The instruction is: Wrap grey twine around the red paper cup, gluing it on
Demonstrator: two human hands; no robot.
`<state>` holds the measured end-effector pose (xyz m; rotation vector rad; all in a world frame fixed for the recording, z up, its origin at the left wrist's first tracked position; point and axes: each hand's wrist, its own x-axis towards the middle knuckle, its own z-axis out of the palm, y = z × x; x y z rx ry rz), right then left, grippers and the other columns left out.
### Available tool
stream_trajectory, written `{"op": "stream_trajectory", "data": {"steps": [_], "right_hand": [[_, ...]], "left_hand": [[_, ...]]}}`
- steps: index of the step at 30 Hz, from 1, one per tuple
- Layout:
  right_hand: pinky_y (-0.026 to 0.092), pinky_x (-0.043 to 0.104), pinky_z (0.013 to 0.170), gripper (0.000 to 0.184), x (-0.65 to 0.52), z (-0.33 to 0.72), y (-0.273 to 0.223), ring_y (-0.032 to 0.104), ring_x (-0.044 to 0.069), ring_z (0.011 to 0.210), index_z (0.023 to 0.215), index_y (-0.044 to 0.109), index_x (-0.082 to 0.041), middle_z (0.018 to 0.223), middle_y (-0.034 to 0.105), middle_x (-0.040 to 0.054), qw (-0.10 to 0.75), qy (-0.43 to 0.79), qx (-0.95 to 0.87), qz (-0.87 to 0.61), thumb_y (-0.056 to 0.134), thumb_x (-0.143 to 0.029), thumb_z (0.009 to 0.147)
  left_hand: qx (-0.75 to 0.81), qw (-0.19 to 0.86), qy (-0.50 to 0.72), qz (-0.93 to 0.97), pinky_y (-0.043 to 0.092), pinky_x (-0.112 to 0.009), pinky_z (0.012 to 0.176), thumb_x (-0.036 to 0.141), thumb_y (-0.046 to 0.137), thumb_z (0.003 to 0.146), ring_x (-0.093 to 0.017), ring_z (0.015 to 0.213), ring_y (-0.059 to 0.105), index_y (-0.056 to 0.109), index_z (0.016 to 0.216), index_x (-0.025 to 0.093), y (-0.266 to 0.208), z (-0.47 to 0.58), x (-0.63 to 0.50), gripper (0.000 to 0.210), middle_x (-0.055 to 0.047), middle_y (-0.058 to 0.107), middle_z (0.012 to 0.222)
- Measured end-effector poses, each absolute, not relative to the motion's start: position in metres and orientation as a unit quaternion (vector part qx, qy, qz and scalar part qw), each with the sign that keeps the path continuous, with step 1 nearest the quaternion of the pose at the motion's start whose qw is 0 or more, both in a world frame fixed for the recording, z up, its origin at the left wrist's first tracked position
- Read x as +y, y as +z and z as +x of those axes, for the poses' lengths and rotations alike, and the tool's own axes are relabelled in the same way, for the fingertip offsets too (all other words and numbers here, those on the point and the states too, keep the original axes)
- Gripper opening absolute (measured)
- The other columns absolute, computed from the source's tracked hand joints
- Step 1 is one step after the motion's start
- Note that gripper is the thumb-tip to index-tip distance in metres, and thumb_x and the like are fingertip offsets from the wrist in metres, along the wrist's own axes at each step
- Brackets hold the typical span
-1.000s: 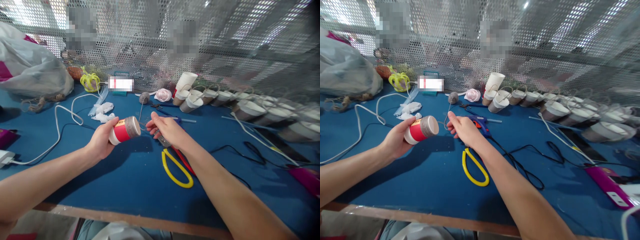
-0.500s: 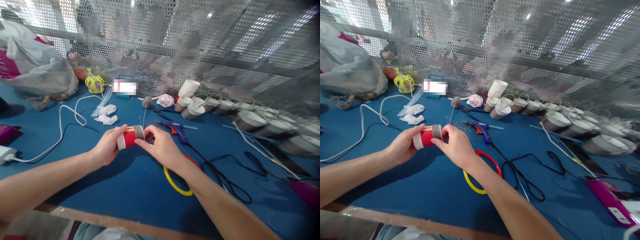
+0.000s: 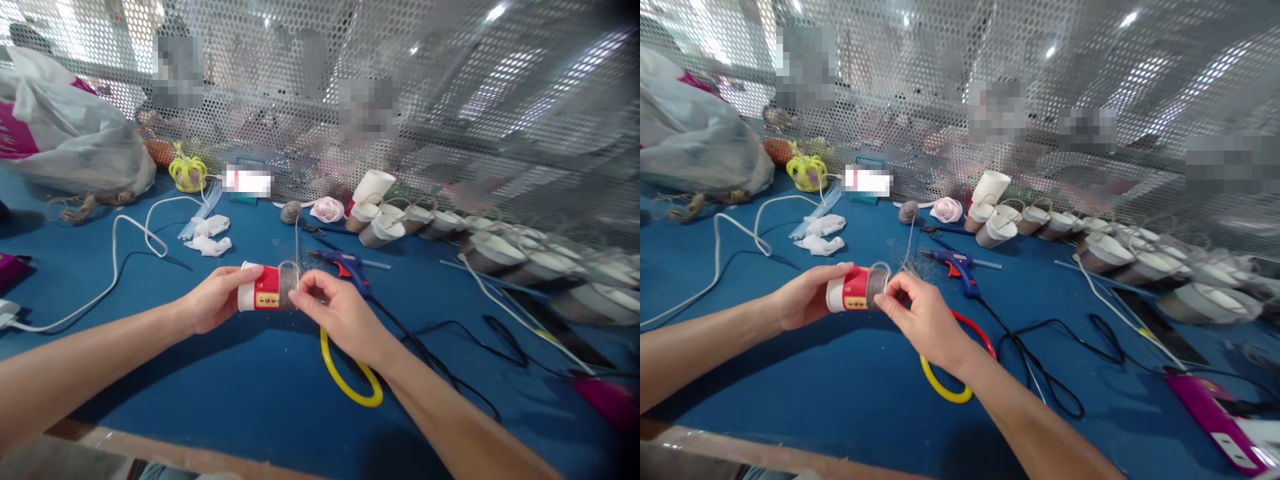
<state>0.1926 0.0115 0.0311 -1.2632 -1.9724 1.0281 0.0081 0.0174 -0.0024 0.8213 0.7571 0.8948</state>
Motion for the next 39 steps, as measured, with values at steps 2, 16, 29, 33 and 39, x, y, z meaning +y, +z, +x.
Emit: {"op": "stream_trajectory", "data": {"steps": [2,16,29,33,39], "right_hand": [[0.034,0.025,0.058,0.019,0.006,0.194,0.030,0.042,0.011,0.059,0.062,0.046,-0.019,0.062,0.047,-0.0032,0.273,0.322,-0.780,-0.462,0.053,-0.028,0.077],[0.042,0.023,0.054,0.041,0.027,0.203,0.018,0.056,0.013,0.070,0.095,0.058,-0.014,0.090,0.061,0.0106,0.252,0.500,-0.648,-0.516,0.033,-0.045,0.087],[0.044,0.025,0.068,0.030,0.054,0.164,0.044,0.058,0.013,0.079,0.087,0.062,-0.015,0.086,0.065,0.0046,0.293,0.471,-0.727,-0.405,0.048,-0.041,0.081],[0.043,0.023,0.064,0.031,0.068,0.139,0.044,0.057,0.012,0.075,0.085,0.061,-0.014,0.087,0.064,0.0059,0.284,0.456,-0.749,-0.389,0.044,-0.040,0.084],[0.042,0.021,0.052,0.029,0.085,0.117,0.039,0.057,0.010,0.059,0.075,0.059,-0.016,0.079,0.065,0.0040,0.250,0.479,-0.740,-0.400,0.045,-0.038,0.085]], "left_hand": [[0.339,0.787,0.390,0.337,0.044,-0.023,0.061,0.038,0.064,0.068,-0.013,0.062,0.059,0.068,0.087,0.011,-0.002,0.009,0.019,0.033,-0.007,0.068,0.075],[0.395,0.706,0.373,0.454,0.039,-0.018,0.054,0.031,0.071,0.062,-0.008,0.053,0.053,0.069,0.072,0.012,-0.001,0.013,0.009,0.022,0.000,0.065,0.060],[0.434,0.654,0.319,0.531,0.024,-0.020,0.044,0.043,0.063,0.065,-0.006,0.044,0.033,0.055,0.051,0.012,-0.005,0.015,0.004,0.035,0.004,0.045,0.044],[0.445,0.664,0.314,0.512,0.024,-0.020,0.043,0.044,0.064,0.064,-0.006,0.042,0.035,0.057,0.051,0.012,-0.005,0.018,0.004,0.035,0.003,0.048,0.043],[0.469,0.668,0.320,0.482,0.026,-0.018,0.042,0.041,0.065,0.062,-0.005,0.039,0.037,0.052,0.046,0.012,-0.008,0.022,0.005,0.036,0.003,0.048,0.041]]}}
